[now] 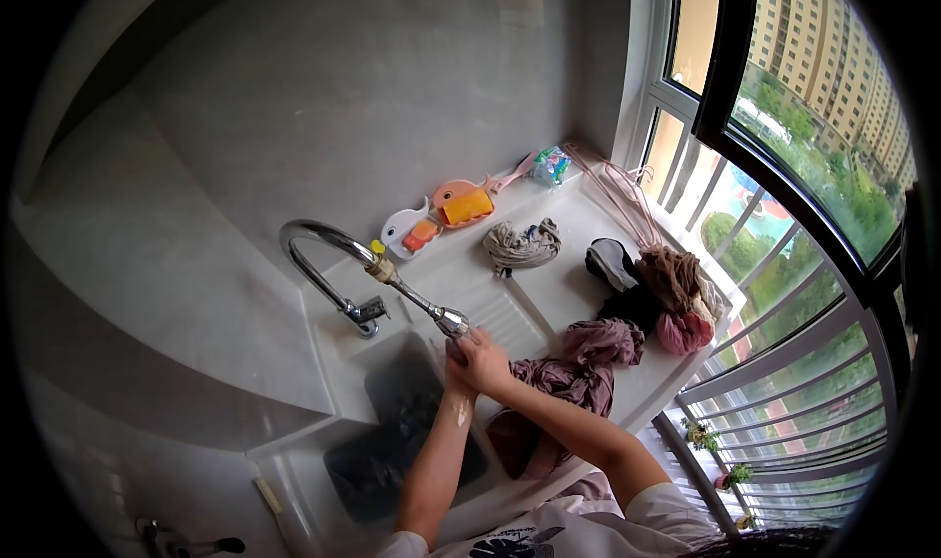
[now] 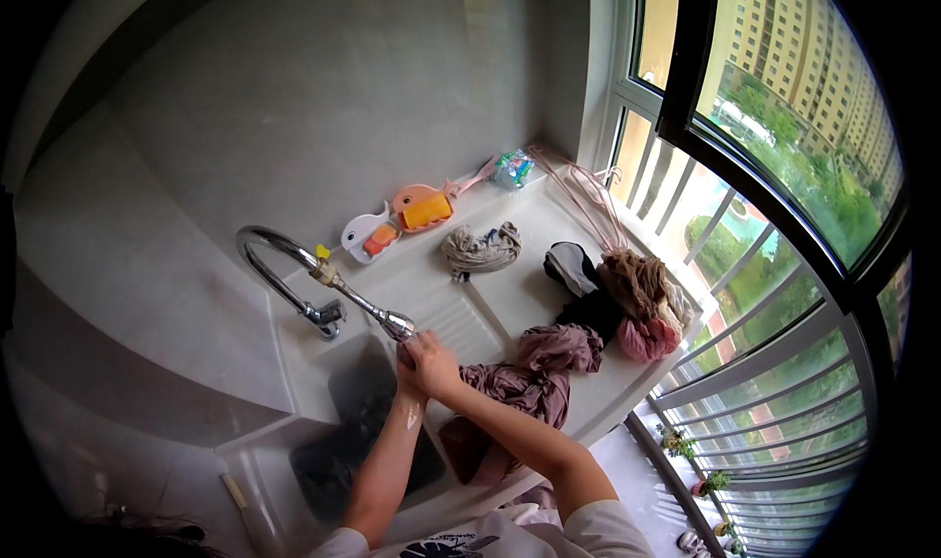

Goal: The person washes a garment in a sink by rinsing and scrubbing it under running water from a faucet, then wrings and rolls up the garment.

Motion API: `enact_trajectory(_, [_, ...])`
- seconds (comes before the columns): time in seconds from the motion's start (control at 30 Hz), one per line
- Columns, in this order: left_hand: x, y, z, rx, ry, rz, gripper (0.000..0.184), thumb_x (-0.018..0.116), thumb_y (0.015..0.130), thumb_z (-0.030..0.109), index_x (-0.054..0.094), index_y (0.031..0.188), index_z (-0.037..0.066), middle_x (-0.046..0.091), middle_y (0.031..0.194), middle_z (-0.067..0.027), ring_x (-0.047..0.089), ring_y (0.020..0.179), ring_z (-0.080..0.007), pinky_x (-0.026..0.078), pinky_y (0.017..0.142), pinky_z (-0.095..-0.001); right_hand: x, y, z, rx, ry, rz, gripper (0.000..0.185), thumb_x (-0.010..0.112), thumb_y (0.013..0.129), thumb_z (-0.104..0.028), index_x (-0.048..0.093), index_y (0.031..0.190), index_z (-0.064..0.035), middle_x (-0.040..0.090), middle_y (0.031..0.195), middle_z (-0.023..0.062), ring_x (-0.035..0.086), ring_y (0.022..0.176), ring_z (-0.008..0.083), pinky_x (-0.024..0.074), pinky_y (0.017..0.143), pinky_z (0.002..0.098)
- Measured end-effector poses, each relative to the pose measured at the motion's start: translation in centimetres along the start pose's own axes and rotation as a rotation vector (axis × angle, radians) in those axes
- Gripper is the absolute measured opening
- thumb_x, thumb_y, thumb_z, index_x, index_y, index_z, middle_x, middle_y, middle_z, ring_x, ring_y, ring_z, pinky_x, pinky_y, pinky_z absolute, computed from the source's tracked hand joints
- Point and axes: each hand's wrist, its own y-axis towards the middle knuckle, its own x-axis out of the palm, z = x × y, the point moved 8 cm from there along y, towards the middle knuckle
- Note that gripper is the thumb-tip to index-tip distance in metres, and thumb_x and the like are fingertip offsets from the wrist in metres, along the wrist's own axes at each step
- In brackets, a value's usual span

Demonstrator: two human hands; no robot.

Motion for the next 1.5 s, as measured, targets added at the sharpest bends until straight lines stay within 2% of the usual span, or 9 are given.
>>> enact_trajectory(0.1, [7.0, -2.0, -4.8, -0.055, 0.734, 0.830, 0.045, 0.041, 0.097, 0.042, 0.049, 0.128, 0.010, 0.055, 0.119, -0.0078, 0.051, 0.118, -0.0222, 0.039, 0.103, -0.0413, -1.6, 2.7, 4.7, 0.245, 0.085, 0.247, 0.030, 0.064, 0.078, -0.016, 0.055, 0.105, -0.0057, 0.055, 0.095, 0.0160, 0.055, 0.094, 0.0370, 0.0489, 0.078, 0.0442])
enact_trajectory(0.23, [7.1, 2.2, -4.3, 0.109, 0.182, -0.305, 0.048, 0.039, 0.099, 0.040, 0.045, 0.135, 0.010, 0.055, 0.124, -0.0095, 0.056, 0.113, -0.0239, 0.044, 0.100, -0.0433, -1.0, -0.1, -2.3, -0.094, -0.076, 0.142, 0.034, 0.069, 0.075, -0.025, 0.058, 0.102, -0.0073, 0.057, 0.104, 0.0155, 0.057, 0.102, 0.0341, 0.0499, 0.079, 0.0443])
enact_trajectory(0.43, [4.9, -0.5, -2.8, -0.107, 0.676, 0.727, 0.041, 0.041, 0.098, 0.039, 0.052, 0.125, 0.010, 0.059, 0.117, -0.0077, 0.059, 0.106, -0.0229, 0.050, 0.093, -0.0405, -0.4, 4.3, 3.5, 0.015, -0.039, 0.082, 0.029, 0.070, 0.073, -0.026, 0.059, 0.091, -0.0072, 0.055, 0.091, 0.0138, 0.055, 0.086, 0.0358, 0.0490, 0.068, 0.0454])
enact_trajectory(0.73, [2.1, 0.8, -1.3, -0.028, 0.646, 0.269, 0.036, 0.043, 0.096, 0.040, 0.054, 0.115, 0.011, 0.059, 0.113, -0.0054, 0.059, 0.106, -0.0226, 0.050, 0.088, -0.0385, -0.9, 0.4, -2.3, -0.459, -0.071, -0.009, 0.027, 0.072, 0.065, -0.023, 0.059, 0.085, -0.0094, 0.055, 0.087, 0.0103, 0.057, 0.090, 0.0346, 0.0500, 0.074, 0.0416])
enact_trajectory(0.87, [3.8, -0.4, -3.9, -0.072, 0.625, 0.664, 0.037, 0.043, 0.098, 0.037, 0.055, 0.121, 0.010, 0.060, 0.117, -0.0073, 0.059, 0.107, -0.0209, 0.051, 0.090, -0.0392, -1.2, 4.7, 4.8, 0.008, -0.029, 0.062, 0.025, 0.071, 0.065, -0.021, 0.058, 0.082, -0.0078, 0.056, 0.082, 0.0110, 0.056, 0.084, 0.0345, 0.0482, 0.069, 0.0444])
enact_trajectory(1.07, [4.7, 0.9, -1.8, -0.042, 0.623, 0.355, 0.037, 0.042, 0.098, 0.034, 0.054, 0.122, 0.009, 0.060, 0.117, -0.0073, 0.059, 0.107, -0.0210, 0.050, 0.091, -0.0383, 0.3, -0.8, -3.7, -0.486, -0.010, -0.230, 0.029, 0.072, 0.062, -0.034, 0.061, 0.072, -0.0092, 0.061, 0.085, 0.0114, 0.059, 0.093, 0.0314, 0.0512, 0.076, 0.0426])
enact_trajectory(1.27, [4.8, -0.4, -3.3, -0.027, 0.623, 0.694, 0.035, 0.039, 0.098, 0.030, 0.054, 0.121, 0.009, 0.060, 0.116, -0.0091, 0.059, 0.106, -0.0222, 0.049, 0.092, -0.0385, -1.0, 4.5, 5.6, -0.032, -0.015, 0.084, 0.027, 0.071, 0.063, -0.028, 0.056, 0.066, -0.0060, 0.055, 0.074, 0.0114, 0.054, 0.078, 0.0345, 0.0478, 0.066, 0.0430])
enact_trajectory(1.4, [7.3, 0.1, -2.9, 0.017, 0.530, -0.092, 0.038, 0.038, 0.099, 0.038, 0.051, 0.125, 0.014, 0.054, 0.127, -0.0054, 0.051, 0.118, -0.0206, 0.043, 0.099, -0.0389, -0.1, -0.5, -4.0, -0.484, 0.013, -0.157, 0.027, 0.068, 0.068, -0.030, 0.056, 0.075, -0.0074, 0.060, 0.082, 0.0114, 0.060, 0.083, 0.0339, 0.0499, 0.072, 0.0452])
enact_trajectory(1.5, [3.2, -0.5, -1.8, 0.043, 0.720, 0.523, 0.040, 0.037, 0.099, 0.040, 0.050, 0.125, 0.013, 0.054, 0.126, -0.0051, 0.050, 0.118, -0.0199, 0.043, 0.099, -0.0386, 1.3, 2.3, 1.7, -0.280, 0.060, -0.198, 0.026, 0.067, 0.068, -0.030, 0.056, 0.076, -0.0079, 0.057, 0.078, 0.0100, 0.059, 0.077, 0.0348, 0.0502, 0.067, 0.0461])
